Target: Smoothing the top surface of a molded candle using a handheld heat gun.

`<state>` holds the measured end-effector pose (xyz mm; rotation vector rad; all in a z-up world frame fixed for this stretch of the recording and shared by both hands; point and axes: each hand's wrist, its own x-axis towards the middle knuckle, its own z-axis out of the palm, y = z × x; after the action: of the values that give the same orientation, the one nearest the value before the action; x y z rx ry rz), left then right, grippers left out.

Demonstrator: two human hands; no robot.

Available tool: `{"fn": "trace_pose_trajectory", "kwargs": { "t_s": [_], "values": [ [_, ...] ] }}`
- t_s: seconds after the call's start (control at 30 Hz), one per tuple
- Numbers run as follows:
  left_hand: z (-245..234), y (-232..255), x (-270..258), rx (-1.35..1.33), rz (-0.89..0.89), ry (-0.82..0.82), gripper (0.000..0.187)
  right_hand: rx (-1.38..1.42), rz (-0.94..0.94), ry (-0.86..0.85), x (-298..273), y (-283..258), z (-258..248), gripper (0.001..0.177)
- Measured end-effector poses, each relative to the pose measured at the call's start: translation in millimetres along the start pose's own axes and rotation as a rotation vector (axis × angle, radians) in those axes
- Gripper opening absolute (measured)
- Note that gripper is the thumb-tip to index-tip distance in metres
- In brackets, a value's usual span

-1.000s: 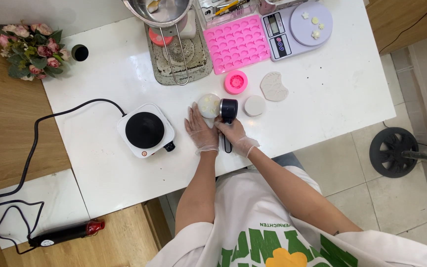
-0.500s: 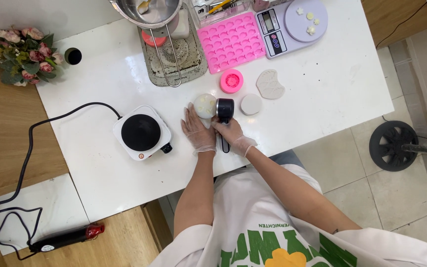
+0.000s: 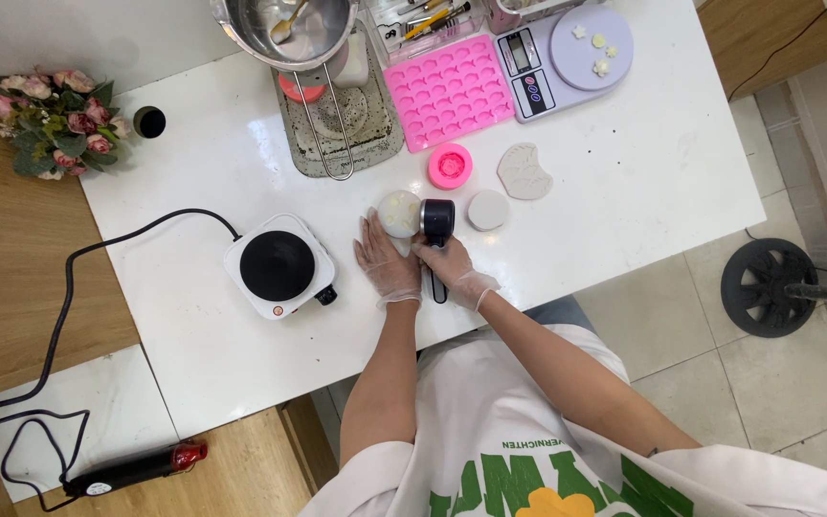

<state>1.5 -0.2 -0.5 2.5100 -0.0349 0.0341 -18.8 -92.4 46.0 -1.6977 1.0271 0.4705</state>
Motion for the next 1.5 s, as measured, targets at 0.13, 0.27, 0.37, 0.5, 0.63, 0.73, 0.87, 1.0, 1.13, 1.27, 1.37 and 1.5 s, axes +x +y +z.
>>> {"fn": "trace_pose_trajectory", "kwargs": {
  "t_s": [0.13,0.27,0.37,0.5,0.63,0.73,0.87,1.0,1.13,1.27,1.37,1.5],
  "values": [
    [8,-6,-1,0.019,0.023,0.027,0.111,-0.002,-0.001,-0.005,2,-1,1,0.052],
    [7,-6,-1,0.006,0.04,0.042,0.111,0.007,-0.004,-0.009,3,1,1,0.053],
    [7,-6,-1,-0.006,0.043,0.048,0.11,-0.001,-0.002,-0.017,6,4,2,0.053],
    [6,-6,-1,-0.008,0.045,0.043,0.109,-0.006,-0.004,-0.014,12,11,5,0.051],
    [7,-6,-1,0.002,0.033,0.037,0.108,0.017,-0.012,-0.022,13,11,3,0.051],
    [5,-4,-1,-0.009,0.025,0.026,0.109,0.009,-0.014,-0.029,11,8,2,0.051],
    [5,-4,-1,-0.007,0.025,0.03,0.111,-0.016,-0.018,-0.027,11,9,1,0.053],
    [6,-4,0,-0.004,0.018,0.036,0.112,-0.038,-0.017,-0.03,8,6,0,0.057],
    [8,-5,-1,0.012,0.0,0.013,0.108,-0.032,-0.031,-0.048,2,0,-5,0.058],
    [5,-4,-1,0.007,-0.001,-0.002,0.108,-0.002,-0.039,-0.052,0,2,-4,0.054],
    [5,-3,0,0.013,0.004,-0.005,0.109,0.043,-0.05,-0.059,0,3,-6,0.055],
    [7,-5,0,0.013,0.023,0.028,0.109,0.029,-0.061,-0.059,3,5,-4,0.057]
  ]
}}
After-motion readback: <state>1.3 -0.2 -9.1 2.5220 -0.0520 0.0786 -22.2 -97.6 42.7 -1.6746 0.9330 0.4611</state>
